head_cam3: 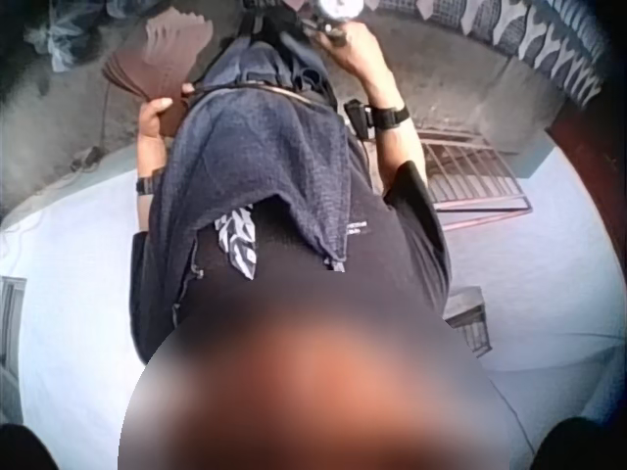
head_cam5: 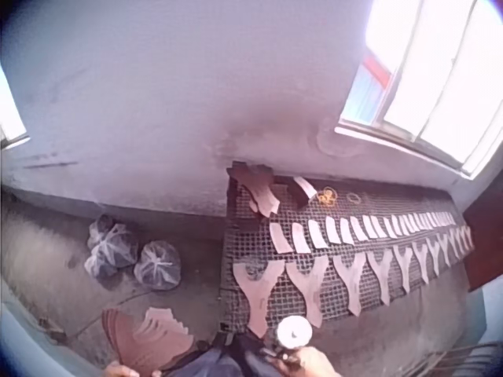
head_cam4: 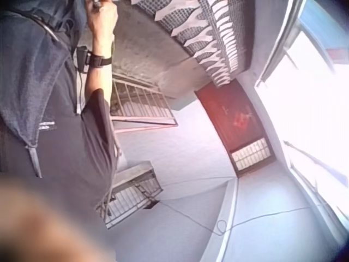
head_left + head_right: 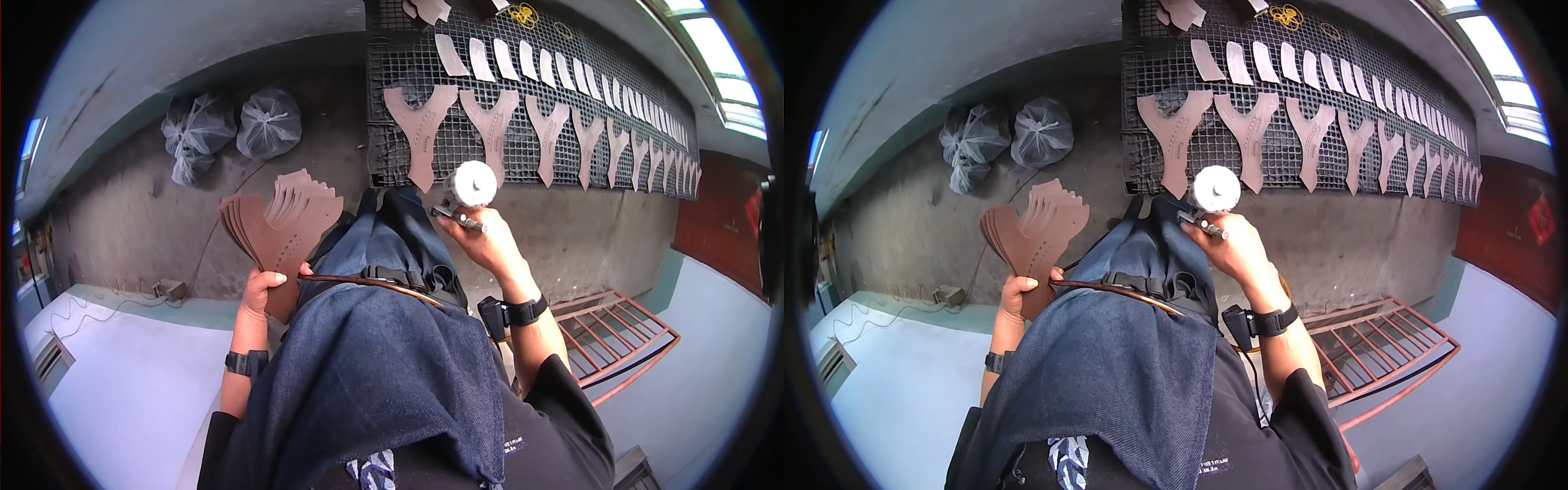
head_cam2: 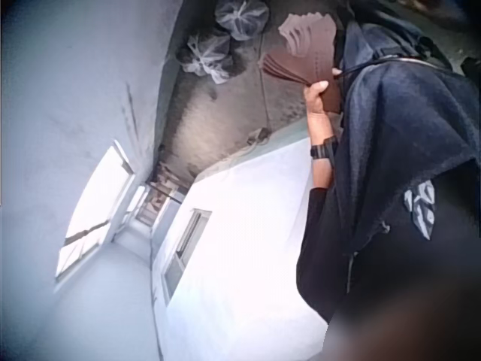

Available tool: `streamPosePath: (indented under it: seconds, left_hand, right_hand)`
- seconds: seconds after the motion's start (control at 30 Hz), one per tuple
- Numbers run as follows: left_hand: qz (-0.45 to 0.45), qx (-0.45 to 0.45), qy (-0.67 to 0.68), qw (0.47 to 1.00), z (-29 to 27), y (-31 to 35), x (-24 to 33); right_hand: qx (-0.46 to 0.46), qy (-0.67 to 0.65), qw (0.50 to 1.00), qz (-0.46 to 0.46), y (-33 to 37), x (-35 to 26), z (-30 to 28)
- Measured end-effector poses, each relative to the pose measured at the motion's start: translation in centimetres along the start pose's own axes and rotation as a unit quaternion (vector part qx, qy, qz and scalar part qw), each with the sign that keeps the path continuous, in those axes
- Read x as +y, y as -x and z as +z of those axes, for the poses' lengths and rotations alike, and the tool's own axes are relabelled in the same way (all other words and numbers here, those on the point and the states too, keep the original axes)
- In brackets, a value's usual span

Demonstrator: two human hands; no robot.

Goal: Apply adhesive to leather shoe upper components using a spray gun and then stack them.

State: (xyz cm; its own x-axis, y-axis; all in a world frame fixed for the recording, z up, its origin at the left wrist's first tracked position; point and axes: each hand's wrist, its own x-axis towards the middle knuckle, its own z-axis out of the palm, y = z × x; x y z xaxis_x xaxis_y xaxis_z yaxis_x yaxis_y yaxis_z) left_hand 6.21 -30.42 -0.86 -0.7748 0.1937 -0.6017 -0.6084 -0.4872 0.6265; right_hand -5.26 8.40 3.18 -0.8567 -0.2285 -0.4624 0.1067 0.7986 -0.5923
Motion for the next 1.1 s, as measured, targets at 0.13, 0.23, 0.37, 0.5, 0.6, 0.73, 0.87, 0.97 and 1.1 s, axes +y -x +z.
streamPosePath:
  seconds: [0.13, 0.23, 0.37, 0.5, 0.6, 0.73, 0.87, 0.97, 1.1]
  left_hand:
    - [0.000, 0.005, 0.001, 1.000, 1.0, -0.1, 0.4]
    - [0.003, 0.011, 0.012, 1.000, 1.4, -0.1, 0.3]
    - [0.013, 0.022, 0.028, 0.999, 2.4, -0.5, 0.0]
    - [0.017, 0.048, 0.036, 0.998, 3.6, -0.8, -0.5]
    - [0.034, 0.064, 0.031, 0.997, 4.4, -1.0, -1.1]
    - [0.042, 0.088, 0.026, 0.995, 6.1, -1.2, -1.6]
    - [0.050, 0.110, 0.015, 0.993, 7.3, -1.5, -3.0]
    - [0.043, 0.127, 0.038, 0.990, 8.4, -1.4, -3.9]
    - [0.052, 0.120, 0.048, 0.990, 9.3, -1.6, -4.4]
  right_hand:
    - [0.039, 0.019, 0.999, 0.001, -0.7, 1.5, -0.3]
    - [0.057, 0.024, 0.998, 0.026, -2.6, 2.3, -1.3]
    - [0.097, 0.033, 0.994, -0.045, -5.7, 2.2, -3.2]
    - [0.102, 0.034, 0.994, -0.009, -9.5, 1.7, -5.5]
    - [0.142, 0.041, 0.988, -0.035, -12.1, 3.1, -7.0]
    - [0.184, 0.007, 0.980, -0.076, -14.9, 5.0, -9.1]
    - [0.194, -0.027, 0.974, -0.110, -16.4, 4.7, -10.9]
    - [0.195, -0.047, 0.973, -0.115, -16.9, 4.4, -11.6]
    - [0.191, -0.085, 0.970, -0.121, -15.9, 4.7, -12.4]
